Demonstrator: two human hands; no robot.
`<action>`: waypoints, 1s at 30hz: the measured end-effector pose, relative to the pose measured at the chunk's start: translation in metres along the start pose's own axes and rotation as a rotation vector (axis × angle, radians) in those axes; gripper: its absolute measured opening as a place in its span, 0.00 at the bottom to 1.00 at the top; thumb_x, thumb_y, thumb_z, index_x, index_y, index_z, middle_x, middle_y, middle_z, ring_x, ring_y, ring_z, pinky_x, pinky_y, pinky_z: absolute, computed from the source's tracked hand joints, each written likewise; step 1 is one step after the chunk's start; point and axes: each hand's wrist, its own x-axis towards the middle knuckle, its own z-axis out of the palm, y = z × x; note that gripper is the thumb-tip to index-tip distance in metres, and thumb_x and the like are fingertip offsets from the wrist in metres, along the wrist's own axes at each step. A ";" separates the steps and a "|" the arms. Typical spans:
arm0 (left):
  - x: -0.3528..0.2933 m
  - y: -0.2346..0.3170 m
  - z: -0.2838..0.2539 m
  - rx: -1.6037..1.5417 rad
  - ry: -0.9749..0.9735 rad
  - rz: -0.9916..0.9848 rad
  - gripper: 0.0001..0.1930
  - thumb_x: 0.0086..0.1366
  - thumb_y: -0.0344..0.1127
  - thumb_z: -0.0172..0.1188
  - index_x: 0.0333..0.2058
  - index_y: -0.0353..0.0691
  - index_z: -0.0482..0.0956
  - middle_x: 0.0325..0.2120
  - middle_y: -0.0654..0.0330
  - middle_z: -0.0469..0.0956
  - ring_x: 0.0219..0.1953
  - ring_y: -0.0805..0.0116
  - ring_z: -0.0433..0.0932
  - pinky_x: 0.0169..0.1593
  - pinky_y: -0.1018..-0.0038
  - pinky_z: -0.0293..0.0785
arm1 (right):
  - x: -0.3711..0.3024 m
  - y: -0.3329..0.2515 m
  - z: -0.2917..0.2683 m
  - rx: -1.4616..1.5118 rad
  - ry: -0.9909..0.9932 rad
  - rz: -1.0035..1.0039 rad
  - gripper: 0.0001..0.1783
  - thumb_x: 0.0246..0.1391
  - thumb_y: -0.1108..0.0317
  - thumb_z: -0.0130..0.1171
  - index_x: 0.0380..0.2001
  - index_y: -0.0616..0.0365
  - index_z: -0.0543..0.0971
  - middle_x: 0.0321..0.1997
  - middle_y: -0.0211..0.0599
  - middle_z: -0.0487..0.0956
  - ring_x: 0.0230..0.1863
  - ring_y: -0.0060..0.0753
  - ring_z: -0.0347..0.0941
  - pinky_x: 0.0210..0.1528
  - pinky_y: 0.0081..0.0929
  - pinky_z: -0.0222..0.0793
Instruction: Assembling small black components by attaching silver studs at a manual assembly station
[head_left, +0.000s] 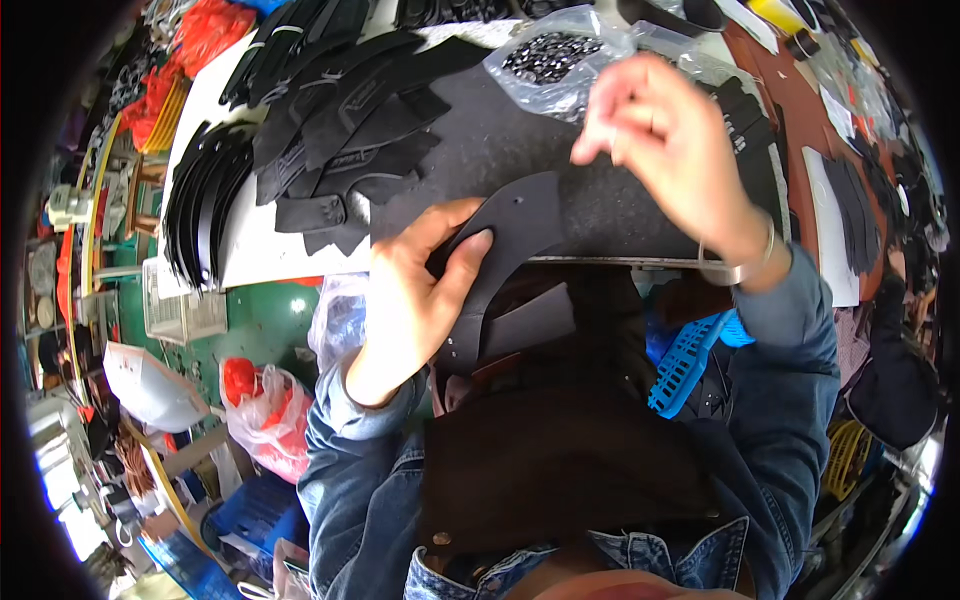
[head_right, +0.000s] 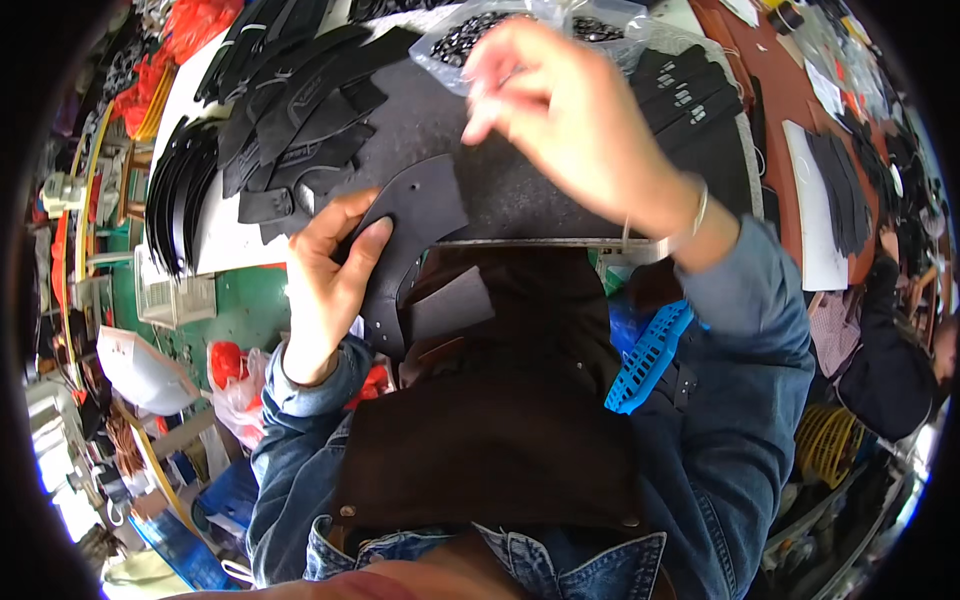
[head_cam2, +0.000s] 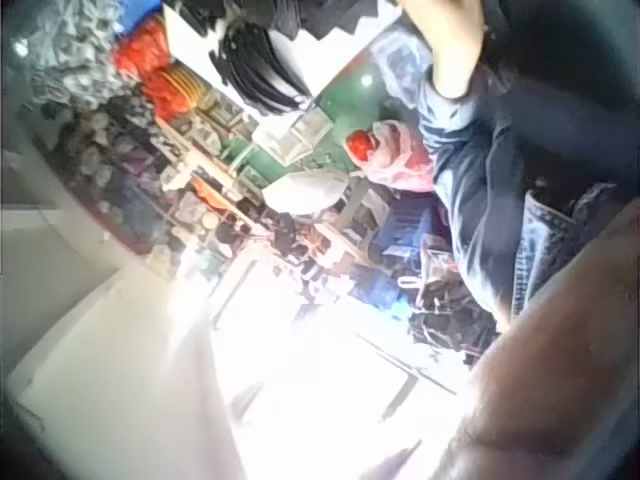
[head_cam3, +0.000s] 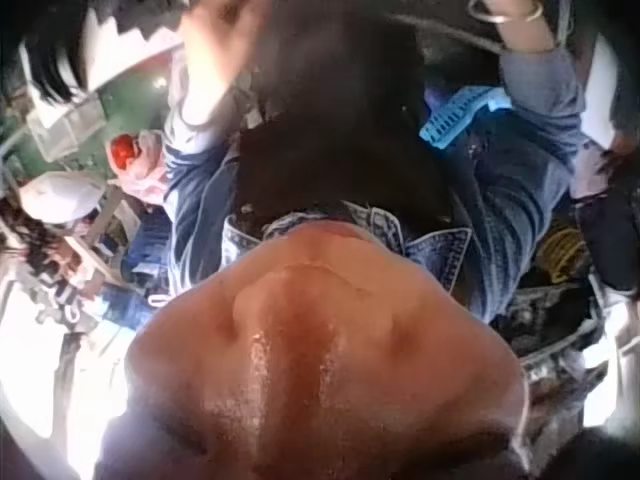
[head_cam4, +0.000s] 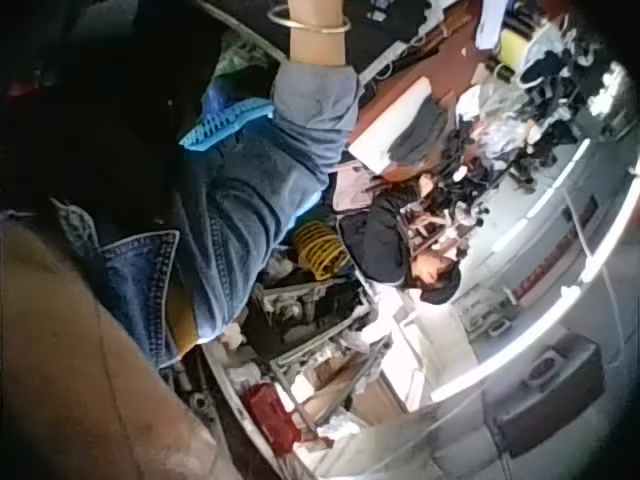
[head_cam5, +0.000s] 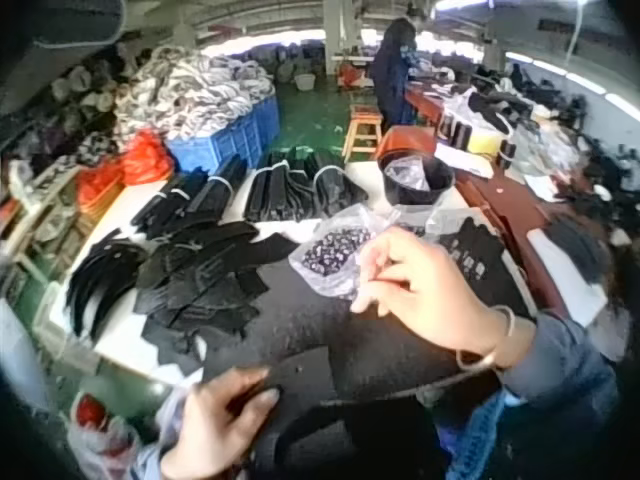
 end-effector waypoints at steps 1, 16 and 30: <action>-0.001 -0.001 -0.001 0.000 0.011 -0.014 0.09 0.57 0.27 0.56 0.37 0.33 0.77 0.24 0.52 0.79 0.26 0.70 0.80 0.32 0.78 0.73 | -0.009 -0.005 0.015 -0.064 -0.009 -0.160 0.05 0.46 0.80 0.56 0.28 0.62 0.73 0.28 0.31 0.74 0.31 0.20 0.73 0.35 0.17 0.69; -0.017 0.009 -0.011 0.027 0.044 0.415 0.06 0.53 0.26 0.62 0.31 0.36 0.78 0.26 0.59 0.79 0.23 0.66 0.73 0.28 0.74 0.69 | -0.025 -0.032 0.030 -0.503 -0.040 -0.566 0.16 0.33 0.75 0.69 0.21 0.60 0.69 0.40 0.43 0.70 0.42 0.37 0.70 0.42 0.31 0.68; -0.012 -0.003 0.000 -0.078 0.016 0.224 0.11 0.53 0.30 0.65 0.31 0.36 0.71 0.22 0.59 0.75 0.23 0.74 0.74 0.29 0.79 0.69 | 0.002 -0.018 0.040 -0.243 -0.400 -0.242 0.08 0.45 0.72 0.61 0.28 0.60 0.73 0.24 0.36 0.75 0.23 0.33 0.73 0.26 0.23 0.67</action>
